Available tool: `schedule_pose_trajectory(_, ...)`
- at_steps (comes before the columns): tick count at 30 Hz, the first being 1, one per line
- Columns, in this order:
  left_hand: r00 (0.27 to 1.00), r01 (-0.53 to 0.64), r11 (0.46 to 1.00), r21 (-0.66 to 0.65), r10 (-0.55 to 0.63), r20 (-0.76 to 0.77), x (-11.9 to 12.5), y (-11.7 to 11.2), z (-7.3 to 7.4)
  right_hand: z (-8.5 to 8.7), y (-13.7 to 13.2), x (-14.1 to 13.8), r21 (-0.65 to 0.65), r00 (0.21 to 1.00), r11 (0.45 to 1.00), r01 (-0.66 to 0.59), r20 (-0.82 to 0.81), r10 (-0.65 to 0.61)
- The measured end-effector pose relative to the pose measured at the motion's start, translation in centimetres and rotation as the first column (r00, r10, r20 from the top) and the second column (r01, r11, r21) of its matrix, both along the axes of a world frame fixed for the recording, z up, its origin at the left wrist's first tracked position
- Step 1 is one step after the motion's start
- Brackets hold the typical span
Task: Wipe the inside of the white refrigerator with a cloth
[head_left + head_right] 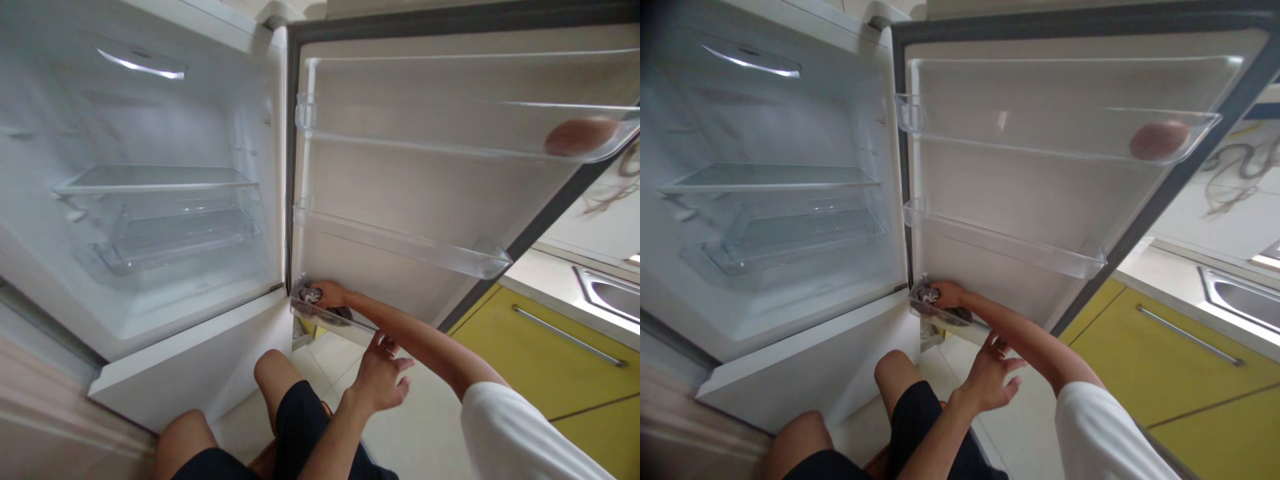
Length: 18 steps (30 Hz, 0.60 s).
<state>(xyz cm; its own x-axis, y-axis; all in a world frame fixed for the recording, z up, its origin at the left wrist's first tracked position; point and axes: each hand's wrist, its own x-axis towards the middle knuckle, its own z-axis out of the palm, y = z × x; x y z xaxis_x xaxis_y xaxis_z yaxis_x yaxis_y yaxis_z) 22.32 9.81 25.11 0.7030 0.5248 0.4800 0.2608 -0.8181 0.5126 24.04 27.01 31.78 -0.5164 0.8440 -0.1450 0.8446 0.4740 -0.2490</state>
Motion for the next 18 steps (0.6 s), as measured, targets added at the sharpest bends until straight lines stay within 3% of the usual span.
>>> schedule_pose_trajectory(9, 0.999, 0.055, 0.995, -0.086, -0.055, 0.002, 0.6, 1.8, 0.3, 1.0, 0.9, 4.1, -0.286, 0.995, 0.958, 0.01, -0.088, -0.037)
schedule_pose_trajectory(18, 0.998, 0.061, 0.994, -0.089, -0.058, 0.038, 0.5, 1.8, -0.1, 2.8, -4.4, 13.5, -0.432, 0.995, 0.898, 0.085, -0.014, -0.101)
